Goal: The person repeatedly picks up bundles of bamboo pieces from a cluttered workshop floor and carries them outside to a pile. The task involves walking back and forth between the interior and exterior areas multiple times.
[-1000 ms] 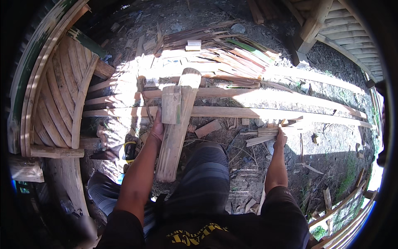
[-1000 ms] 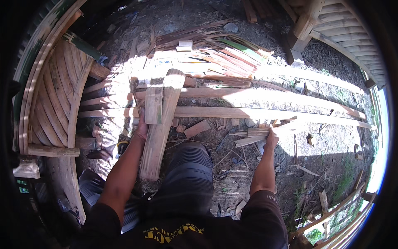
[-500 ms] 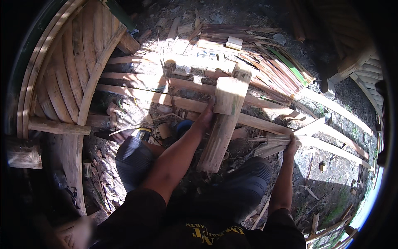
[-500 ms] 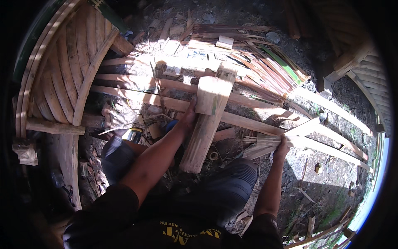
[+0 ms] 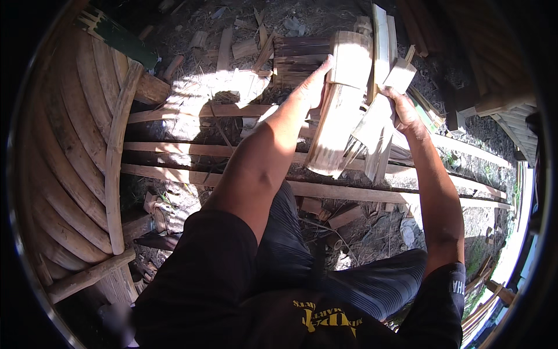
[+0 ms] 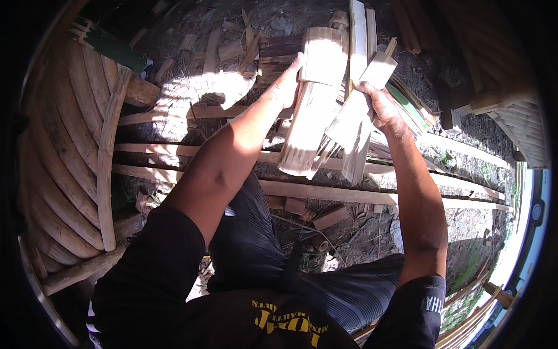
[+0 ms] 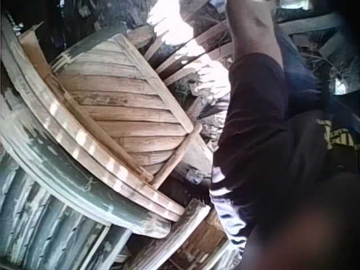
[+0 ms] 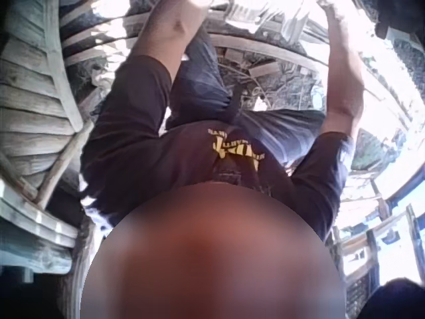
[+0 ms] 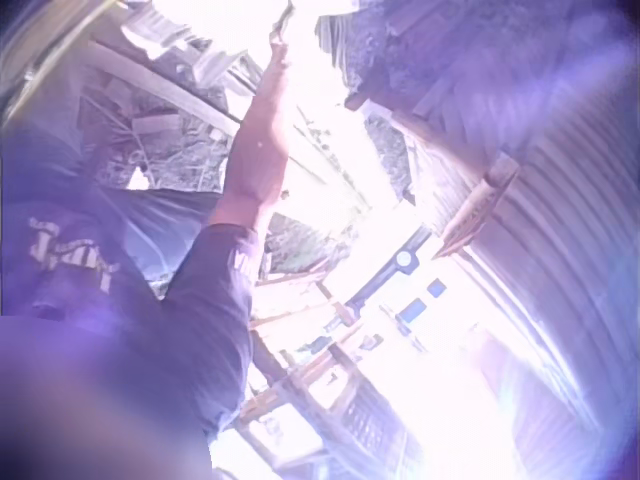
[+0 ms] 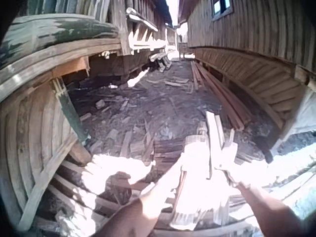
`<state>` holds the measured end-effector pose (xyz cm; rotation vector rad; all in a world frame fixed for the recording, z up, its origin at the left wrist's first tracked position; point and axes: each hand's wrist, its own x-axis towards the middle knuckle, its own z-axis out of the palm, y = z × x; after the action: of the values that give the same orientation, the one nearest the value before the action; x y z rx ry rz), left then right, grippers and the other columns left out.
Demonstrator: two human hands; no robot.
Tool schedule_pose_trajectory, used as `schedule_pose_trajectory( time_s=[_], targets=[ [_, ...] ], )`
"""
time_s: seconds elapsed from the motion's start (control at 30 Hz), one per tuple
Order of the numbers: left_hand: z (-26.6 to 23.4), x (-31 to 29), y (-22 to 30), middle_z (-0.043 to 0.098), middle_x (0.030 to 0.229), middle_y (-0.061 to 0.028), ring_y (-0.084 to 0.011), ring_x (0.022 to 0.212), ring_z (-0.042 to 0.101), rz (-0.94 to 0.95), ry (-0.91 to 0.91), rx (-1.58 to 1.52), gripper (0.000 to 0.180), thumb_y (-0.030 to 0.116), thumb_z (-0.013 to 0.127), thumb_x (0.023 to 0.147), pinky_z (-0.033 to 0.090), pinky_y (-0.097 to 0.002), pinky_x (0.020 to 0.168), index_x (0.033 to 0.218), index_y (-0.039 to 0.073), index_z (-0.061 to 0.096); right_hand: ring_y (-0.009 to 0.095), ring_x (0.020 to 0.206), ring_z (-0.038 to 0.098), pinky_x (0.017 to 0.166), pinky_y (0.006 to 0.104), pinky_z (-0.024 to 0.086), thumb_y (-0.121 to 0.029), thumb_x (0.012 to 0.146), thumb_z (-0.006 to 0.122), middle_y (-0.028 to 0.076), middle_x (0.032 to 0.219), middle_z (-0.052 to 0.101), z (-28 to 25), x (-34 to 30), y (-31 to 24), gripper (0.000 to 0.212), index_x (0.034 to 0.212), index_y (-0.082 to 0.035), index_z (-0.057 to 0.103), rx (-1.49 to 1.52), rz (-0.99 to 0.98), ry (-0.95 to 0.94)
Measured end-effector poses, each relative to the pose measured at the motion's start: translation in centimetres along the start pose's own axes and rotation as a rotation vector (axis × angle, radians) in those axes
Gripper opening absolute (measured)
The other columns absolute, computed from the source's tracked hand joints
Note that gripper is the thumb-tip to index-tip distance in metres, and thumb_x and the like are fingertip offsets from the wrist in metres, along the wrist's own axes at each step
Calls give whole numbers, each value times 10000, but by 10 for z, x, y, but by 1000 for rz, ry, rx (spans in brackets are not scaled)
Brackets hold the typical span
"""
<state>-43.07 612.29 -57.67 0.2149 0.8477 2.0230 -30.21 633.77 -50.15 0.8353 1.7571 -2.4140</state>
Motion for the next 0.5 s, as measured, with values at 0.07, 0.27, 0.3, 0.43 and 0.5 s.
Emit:
schedule_pose_trajectory(
  time_s=[0.07,0.27,0.3,0.43,0.5],
  targets=[
    [-32,-4,43,533,1352,-190,-327,1252,494,-122,111,55,1088,772,715,612,412,-528,1022,1382,43,473,98,694,613,593,225,523,-203,839,719,36,857,649,42,23,0,267,1016,-26,626,-26,-61,-60],
    [-148,-33,104,668,1061,-124,-275,974,646,-68,302,242,708,685,588,814,535,-448,855,1140,55,597,195,777,665,723,353,588,-169,862,665,105,915,663,114,80,3,272,1038,32,615,-31,76,-145],
    [-169,-43,108,671,1014,-103,-258,937,652,-149,229,92,662,677,587,821,538,-423,834,1080,69,609,186,795,657,735,354,580,-186,862,669,90,913,655,126,89,13,258,1032,1,617,22,122,-183],
    [-227,-69,134,643,1158,-140,-274,1042,629,-234,480,236,778,682,603,806,508,-435,912,1283,70,540,203,869,643,775,385,568,-197,867,653,89,967,638,190,136,80,302,1099,-15,587,179,225,-298],
    [-237,-78,145,613,1235,-154,-278,1088,616,-265,477,227,854,688,619,789,503,-435,926,1366,74,482,201,869,641,776,385,567,-205,869,659,85,971,636,211,162,113,326,1123,-17,577,278,257,-372]
  ],
)
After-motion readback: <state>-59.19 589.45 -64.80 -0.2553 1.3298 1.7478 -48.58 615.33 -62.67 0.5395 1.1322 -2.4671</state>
